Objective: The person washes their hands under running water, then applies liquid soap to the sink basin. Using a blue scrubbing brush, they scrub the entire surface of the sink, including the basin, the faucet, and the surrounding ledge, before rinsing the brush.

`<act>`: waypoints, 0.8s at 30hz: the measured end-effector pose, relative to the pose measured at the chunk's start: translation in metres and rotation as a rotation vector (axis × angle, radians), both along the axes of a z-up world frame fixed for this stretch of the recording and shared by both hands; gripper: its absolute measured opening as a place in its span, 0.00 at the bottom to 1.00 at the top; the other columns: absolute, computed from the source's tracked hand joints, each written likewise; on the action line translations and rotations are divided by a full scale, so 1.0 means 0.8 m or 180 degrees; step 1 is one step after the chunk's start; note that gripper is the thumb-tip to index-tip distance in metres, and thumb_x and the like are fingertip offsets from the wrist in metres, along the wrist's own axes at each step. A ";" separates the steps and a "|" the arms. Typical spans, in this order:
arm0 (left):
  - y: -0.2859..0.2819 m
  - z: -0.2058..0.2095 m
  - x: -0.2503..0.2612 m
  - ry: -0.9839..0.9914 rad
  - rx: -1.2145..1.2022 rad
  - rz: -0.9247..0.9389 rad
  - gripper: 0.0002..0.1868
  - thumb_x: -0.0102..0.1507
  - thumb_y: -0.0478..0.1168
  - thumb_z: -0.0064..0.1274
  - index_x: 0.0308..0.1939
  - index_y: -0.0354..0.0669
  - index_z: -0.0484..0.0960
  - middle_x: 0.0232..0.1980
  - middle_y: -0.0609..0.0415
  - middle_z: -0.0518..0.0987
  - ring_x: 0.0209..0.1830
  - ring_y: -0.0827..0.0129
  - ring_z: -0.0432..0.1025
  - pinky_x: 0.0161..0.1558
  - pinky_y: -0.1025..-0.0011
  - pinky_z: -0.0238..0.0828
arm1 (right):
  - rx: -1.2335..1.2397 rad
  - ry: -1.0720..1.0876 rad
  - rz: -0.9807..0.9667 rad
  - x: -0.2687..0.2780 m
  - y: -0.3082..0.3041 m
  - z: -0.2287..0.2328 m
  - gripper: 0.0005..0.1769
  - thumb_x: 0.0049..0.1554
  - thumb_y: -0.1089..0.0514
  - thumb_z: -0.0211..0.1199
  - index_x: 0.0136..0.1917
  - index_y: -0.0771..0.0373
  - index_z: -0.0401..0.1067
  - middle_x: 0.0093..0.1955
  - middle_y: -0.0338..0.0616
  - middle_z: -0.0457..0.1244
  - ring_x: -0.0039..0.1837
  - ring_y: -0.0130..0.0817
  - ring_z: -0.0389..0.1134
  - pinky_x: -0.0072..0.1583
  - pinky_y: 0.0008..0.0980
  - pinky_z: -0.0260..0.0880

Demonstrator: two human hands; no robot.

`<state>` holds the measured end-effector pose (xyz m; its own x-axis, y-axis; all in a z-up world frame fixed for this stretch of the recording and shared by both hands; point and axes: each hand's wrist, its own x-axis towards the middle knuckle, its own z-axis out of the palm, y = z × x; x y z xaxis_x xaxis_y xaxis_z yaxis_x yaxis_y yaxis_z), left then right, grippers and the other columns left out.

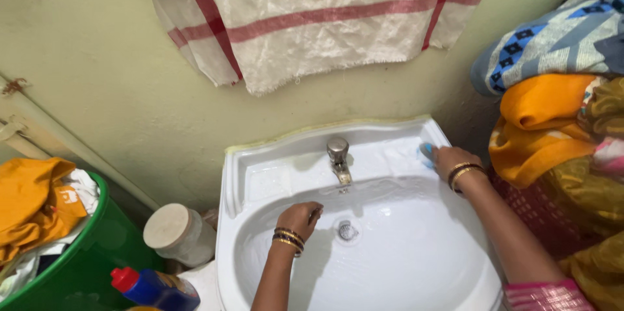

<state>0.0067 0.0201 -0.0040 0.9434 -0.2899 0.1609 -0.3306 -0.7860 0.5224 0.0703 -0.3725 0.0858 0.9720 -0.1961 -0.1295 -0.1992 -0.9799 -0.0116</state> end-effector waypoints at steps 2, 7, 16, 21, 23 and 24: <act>-0.002 -0.001 -0.002 0.0047 0.0031 0.0010 0.09 0.65 0.45 0.53 0.43 0.50 0.86 0.41 0.50 0.84 0.41 0.52 0.77 0.43 0.56 0.74 | 0.0074 -0.0023 -0.0003 -0.007 0.009 -0.010 0.22 0.68 0.49 0.43 0.59 0.58 0.76 0.56 0.54 0.71 0.57 0.51 0.73 0.59 0.50 0.73; 0.003 0.004 -0.002 -0.0017 -0.0099 -0.0038 0.08 0.63 0.43 0.53 0.41 0.49 0.86 0.40 0.51 0.85 0.40 0.53 0.78 0.42 0.56 0.75 | 0.0234 0.0562 -0.0298 -0.017 0.013 0.005 0.22 0.67 0.48 0.44 0.60 0.58 0.76 0.51 0.54 0.74 0.53 0.43 0.76 0.57 0.46 0.79; -0.001 0.006 0.000 0.0028 -0.0093 -0.0044 0.08 0.65 0.43 0.53 0.41 0.49 0.87 0.39 0.51 0.85 0.39 0.54 0.78 0.41 0.57 0.74 | 0.0409 -0.0131 0.0029 0.043 0.059 -0.041 0.28 0.72 0.45 0.38 0.60 0.59 0.77 0.54 0.56 0.70 0.56 0.53 0.72 0.61 0.51 0.70; 0.002 0.003 -0.003 0.0058 -0.0097 -0.0022 0.08 0.64 0.43 0.53 0.42 0.49 0.86 0.39 0.52 0.85 0.39 0.55 0.78 0.41 0.57 0.75 | 0.0356 -0.0112 0.0373 0.038 0.117 -0.026 0.22 0.66 0.50 0.44 0.67 0.57 0.69 0.52 0.56 0.71 0.54 0.54 0.73 0.57 0.52 0.73; 0.002 0.005 -0.008 0.0096 -0.0094 -0.0018 0.08 0.64 0.43 0.53 0.43 0.50 0.87 0.39 0.52 0.85 0.39 0.55 0.78 0.42 0.58 0.75 | 0.0400 0.0033 0.0359 0.031 0.130 -0.017 0.21 0.67 0.47 0.45 0.63 0.58 0.72 0.53 0.56 0.71 0.54 0.53 0.73 0.58 0.50 0.73; 0.002 0.006 -0.010 0.0107 -0.0137 -0.0007 0.08 0.64 0.43 0.53 0.43 0.50 0.87 0.39 0.53 0.85 0.39 0.56 0.78 0.43 0.58 0.75 | 0.0448 0.0148 0.0362 0.025 0.133 -0.016 0.24 0.69 0.43 0.45 0.59 0.60 0.76 0.53 0.57 0.71 0.54 0.52 0.73 0.59 0.49 0.73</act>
